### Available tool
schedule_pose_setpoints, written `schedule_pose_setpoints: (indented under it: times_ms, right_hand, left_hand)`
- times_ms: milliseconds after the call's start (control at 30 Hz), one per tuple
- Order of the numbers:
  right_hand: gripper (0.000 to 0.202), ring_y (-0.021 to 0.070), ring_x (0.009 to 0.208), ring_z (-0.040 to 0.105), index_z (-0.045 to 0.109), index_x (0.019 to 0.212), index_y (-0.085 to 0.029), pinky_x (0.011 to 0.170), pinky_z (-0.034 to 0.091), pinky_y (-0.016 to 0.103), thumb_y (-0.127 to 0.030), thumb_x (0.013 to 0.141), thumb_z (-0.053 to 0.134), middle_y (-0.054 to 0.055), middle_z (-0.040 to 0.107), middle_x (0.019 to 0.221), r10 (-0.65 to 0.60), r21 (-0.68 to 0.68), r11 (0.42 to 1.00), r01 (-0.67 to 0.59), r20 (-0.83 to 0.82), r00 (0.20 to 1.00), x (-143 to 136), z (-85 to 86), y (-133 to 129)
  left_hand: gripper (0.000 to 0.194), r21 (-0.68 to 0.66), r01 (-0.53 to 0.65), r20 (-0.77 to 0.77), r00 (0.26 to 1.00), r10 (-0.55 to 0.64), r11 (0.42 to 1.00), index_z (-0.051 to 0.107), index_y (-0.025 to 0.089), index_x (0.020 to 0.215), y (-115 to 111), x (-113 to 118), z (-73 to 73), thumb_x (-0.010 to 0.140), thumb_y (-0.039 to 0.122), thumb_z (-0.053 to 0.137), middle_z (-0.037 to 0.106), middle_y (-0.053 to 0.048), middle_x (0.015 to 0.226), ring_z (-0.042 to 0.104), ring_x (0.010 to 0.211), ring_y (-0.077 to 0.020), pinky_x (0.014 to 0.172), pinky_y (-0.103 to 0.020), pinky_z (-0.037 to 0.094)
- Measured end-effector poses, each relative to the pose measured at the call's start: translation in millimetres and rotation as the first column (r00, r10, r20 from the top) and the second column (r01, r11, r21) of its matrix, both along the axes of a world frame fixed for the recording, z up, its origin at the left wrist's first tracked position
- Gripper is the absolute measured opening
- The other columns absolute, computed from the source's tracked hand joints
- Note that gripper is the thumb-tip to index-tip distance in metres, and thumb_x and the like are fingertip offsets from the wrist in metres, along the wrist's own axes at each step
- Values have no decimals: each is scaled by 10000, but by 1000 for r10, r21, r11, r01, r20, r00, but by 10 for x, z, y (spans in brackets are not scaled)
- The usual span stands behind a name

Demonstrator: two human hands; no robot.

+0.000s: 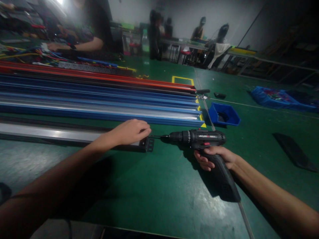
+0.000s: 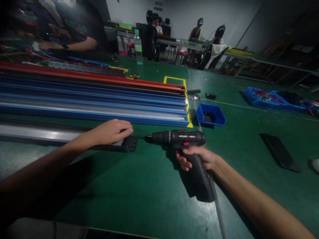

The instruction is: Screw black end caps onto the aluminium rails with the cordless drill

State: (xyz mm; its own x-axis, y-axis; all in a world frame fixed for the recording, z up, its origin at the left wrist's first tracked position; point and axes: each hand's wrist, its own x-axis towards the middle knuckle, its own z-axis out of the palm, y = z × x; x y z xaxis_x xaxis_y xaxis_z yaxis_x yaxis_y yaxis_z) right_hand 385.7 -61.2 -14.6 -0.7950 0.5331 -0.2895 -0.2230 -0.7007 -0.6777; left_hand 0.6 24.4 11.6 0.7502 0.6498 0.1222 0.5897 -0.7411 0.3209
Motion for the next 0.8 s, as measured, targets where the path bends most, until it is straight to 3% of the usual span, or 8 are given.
schedule_pose_setpoints:
  times_ms: [800]
  right_hand:
    - [309, 72, 585, 539, 673, 1111, -37, 666, 532, 257, -290, 936, 704, 34, 598, 832, 13, -24, 1000, -13, 4, 1000, 16, 2, 16]
  left_hand:
    - [420, -1, -19, -3, 1000, 19, 1000, 682, 185, 810, -8, 5, 12, 1036, 394, 396, 701, -40, 815, 616, 743, -177, 683, -306, 401]
